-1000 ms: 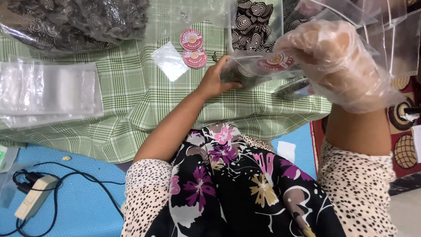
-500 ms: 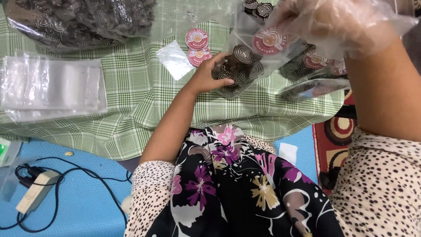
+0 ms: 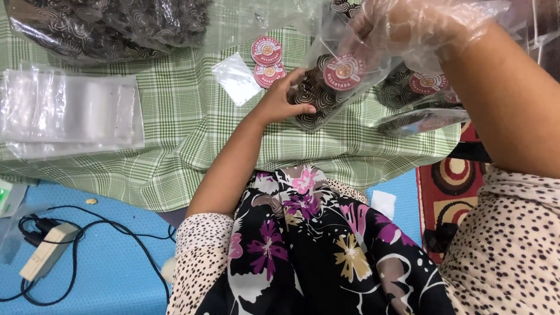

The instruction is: Packaging chocolate-swirl cookies into plastic bags and applying decorative stickers.

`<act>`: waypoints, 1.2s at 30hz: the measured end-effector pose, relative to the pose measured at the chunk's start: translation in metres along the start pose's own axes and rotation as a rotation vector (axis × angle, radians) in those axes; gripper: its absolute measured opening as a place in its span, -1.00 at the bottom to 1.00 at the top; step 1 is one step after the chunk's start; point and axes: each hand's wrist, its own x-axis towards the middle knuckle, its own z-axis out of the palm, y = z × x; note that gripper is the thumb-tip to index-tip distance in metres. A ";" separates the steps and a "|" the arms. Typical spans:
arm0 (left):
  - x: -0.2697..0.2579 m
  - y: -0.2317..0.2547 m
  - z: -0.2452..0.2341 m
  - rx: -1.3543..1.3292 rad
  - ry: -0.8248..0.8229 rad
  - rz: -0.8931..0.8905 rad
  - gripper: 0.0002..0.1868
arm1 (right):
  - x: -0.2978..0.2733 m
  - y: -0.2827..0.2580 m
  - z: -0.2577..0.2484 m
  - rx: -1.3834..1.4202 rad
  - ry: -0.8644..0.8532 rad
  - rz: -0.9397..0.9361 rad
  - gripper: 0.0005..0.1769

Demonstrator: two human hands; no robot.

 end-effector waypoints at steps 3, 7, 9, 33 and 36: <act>0.001 0.002 -0.001 0.002 -0.019 -0.040 -0.03 | -0.012 -0.027 0.008 -0.045 0.035 0.191 -0.54; 0.001 0.005 -0.001 -0.015 -0.029 -0.060 0.04 | 0.029 0.033 0.003 -0.077 -0.095 0.129 -0.70; 0.001 0.006 -0.001 -0.020 -0.030 -0.073 0.05 | 0.034 0.041 0.005 -0.018 -0.114 -0.013 -0.63; -0.005 0.014 0.007 -0.194 0.098 0.192 -0.34 | -0.016 -0.023 0.015 -0.252 -0.103 -0.121 -0.66; -0.005 0.009 0.008 -0.148 0.121 0.181 -0.35 | -0.024 -0.026 0.016 -0.286 -0.075 -0.053 -0.65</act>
